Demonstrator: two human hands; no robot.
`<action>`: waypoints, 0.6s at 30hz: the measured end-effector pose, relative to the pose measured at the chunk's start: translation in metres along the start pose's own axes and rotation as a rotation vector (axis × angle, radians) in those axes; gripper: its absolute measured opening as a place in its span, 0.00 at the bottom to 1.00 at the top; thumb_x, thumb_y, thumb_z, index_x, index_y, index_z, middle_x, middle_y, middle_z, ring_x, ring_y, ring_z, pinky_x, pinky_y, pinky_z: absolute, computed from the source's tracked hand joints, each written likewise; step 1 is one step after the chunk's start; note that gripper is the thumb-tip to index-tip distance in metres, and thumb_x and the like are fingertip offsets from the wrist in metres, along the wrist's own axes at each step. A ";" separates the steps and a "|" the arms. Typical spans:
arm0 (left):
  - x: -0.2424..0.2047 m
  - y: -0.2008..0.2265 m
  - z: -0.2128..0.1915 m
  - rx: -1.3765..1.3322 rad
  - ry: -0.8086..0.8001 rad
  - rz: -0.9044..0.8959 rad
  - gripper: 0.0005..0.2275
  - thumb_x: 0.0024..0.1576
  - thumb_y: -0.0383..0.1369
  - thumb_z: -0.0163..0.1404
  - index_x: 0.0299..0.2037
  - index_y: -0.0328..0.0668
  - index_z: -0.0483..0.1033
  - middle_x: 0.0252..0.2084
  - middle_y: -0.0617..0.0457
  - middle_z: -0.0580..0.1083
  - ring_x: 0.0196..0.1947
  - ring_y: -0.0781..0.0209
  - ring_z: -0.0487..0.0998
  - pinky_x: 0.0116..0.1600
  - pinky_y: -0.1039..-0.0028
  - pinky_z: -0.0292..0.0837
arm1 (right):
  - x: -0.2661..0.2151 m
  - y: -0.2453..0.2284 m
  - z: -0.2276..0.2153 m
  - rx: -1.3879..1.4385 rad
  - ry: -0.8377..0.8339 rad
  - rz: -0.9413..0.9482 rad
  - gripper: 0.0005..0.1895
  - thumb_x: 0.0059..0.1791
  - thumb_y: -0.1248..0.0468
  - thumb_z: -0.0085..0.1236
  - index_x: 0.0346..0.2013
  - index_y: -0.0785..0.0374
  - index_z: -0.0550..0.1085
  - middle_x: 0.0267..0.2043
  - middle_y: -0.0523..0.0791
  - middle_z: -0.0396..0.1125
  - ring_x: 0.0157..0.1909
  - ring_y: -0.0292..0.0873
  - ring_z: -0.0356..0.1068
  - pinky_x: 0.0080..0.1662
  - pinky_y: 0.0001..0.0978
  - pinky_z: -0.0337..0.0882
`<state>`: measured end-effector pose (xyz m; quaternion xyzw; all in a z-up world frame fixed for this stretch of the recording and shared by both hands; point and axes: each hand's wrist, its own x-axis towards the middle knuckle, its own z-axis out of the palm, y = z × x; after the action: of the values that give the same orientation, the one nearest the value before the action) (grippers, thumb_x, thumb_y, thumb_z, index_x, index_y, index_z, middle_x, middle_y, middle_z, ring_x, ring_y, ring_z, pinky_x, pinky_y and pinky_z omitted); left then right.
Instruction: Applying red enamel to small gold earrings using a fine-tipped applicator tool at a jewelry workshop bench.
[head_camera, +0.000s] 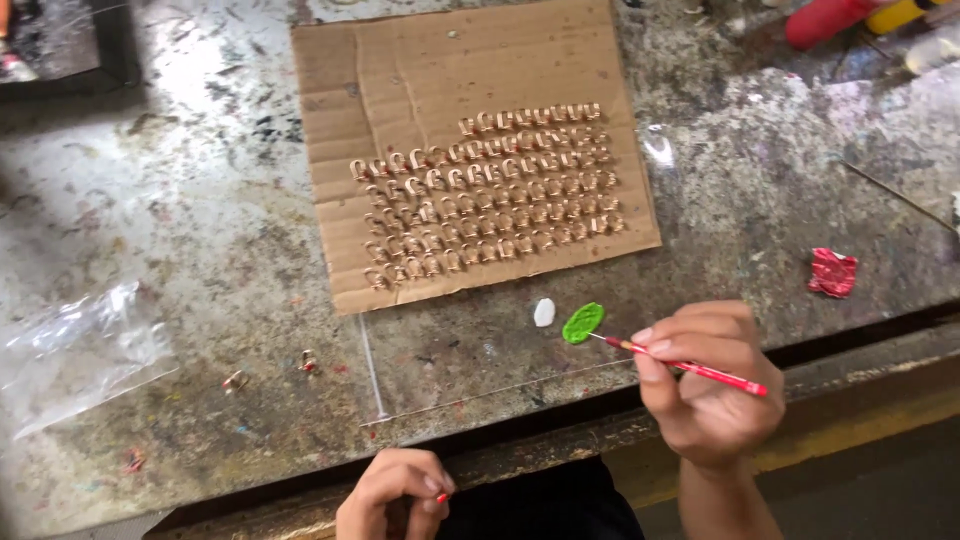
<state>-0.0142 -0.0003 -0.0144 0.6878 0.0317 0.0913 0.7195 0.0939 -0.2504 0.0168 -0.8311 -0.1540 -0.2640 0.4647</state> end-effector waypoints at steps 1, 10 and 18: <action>-0.001 -0.003 0.000 -0.009 0.007 0.020 0.04 0.60 0.29 0.51 0.33 0.42 0.72 0.30 0.46 0.77 0.20 0.68 0.76 0.28 0.85 0.75 | 0.000 0.002 0.001 -0.011 0.023 -0.025 0.05 0.50 0.68 0.57 0.34 0.62 0.69 0.33 0.46 0.70 0.36 0.43 0.71 0.46 0.31 0.71; -0.013 -0.009 0.002 0.066 0.099 -0.131 0.07 0.58 0.34 0.53 0.31 0.43 0.74 0.29 0.49 0.75 0.23 0.66 0.80 0.23 0.85 0.75 | 0.000 0.004 0.005 -0.123 -0.007 -0.109 0.05 0.50 0.65 0.58 0.34 0.63 0.71 0.32 0.46 0.73 0.37 0.43 0.70 0.43 0.29 0.72; 0.001 0.003 -0.002 0.243 -0.046 -0.106 0.03 0.53 0.28 0.56 0.33 0.49 0.79 0.29 0.53 0.82 0.27 0.71 0.84 0.27 0.86 0.75 | -0.001 0.003 0.007 -0.138 -0.009 -0.098 0.04 0.50 0.66 0.58 0.33 0.63 0.71 0.32 0.47 0.73 0.36 0.43 0.70 0.41 0.29 0.73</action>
<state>-0.0139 0.0015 -0.0112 0.7691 0.0621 0.0329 0.6353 0.0967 -0.2459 0.0109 -0.8538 -0.1781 -0.2927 0.3919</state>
